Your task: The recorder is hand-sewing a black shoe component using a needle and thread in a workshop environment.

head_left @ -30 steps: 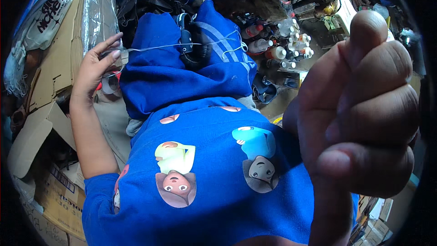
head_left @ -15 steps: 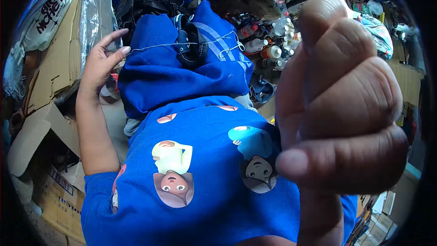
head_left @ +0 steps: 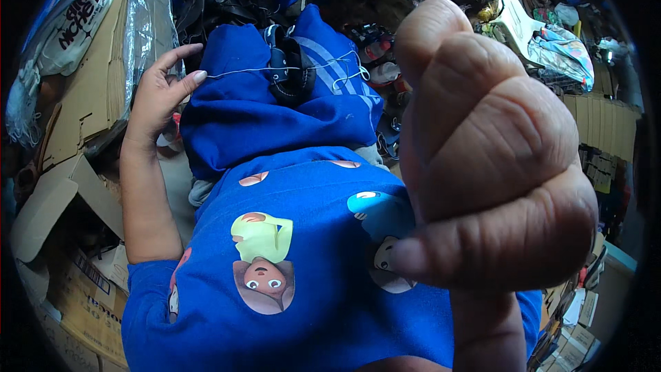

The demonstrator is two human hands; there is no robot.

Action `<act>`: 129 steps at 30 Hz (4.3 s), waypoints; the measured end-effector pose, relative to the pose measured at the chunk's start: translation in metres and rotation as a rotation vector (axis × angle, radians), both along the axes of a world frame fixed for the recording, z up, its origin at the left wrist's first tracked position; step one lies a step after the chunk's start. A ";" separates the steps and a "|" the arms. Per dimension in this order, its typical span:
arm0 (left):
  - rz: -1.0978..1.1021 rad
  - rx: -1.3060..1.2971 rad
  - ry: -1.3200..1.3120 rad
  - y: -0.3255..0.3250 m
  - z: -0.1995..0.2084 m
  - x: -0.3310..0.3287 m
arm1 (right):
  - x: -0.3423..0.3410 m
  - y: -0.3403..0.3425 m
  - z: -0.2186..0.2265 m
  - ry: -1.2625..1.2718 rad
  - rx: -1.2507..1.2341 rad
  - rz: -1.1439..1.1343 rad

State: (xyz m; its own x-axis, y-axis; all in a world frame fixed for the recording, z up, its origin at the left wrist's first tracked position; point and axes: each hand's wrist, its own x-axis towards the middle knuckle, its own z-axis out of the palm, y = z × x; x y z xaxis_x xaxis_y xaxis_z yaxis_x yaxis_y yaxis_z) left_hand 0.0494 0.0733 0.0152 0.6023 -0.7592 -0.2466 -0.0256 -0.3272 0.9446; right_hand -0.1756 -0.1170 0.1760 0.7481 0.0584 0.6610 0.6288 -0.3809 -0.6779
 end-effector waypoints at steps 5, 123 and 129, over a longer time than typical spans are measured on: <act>0.058 0.021 -0.189 0.009 -0.012 -0.002 | 0.001 0.003 -0.008 0.015 0.002 0.036; -0.885 0.062 0.070 -0.167 -0.046 -0.022 | 0.013 -0.069 -0.154 0.709 -0.704 -0.452; -0.944 0.013 -0.027 -0.164 -0.048 -0.018 | 0.007 -0.095 -0.170 1.097 -0.097 -0.299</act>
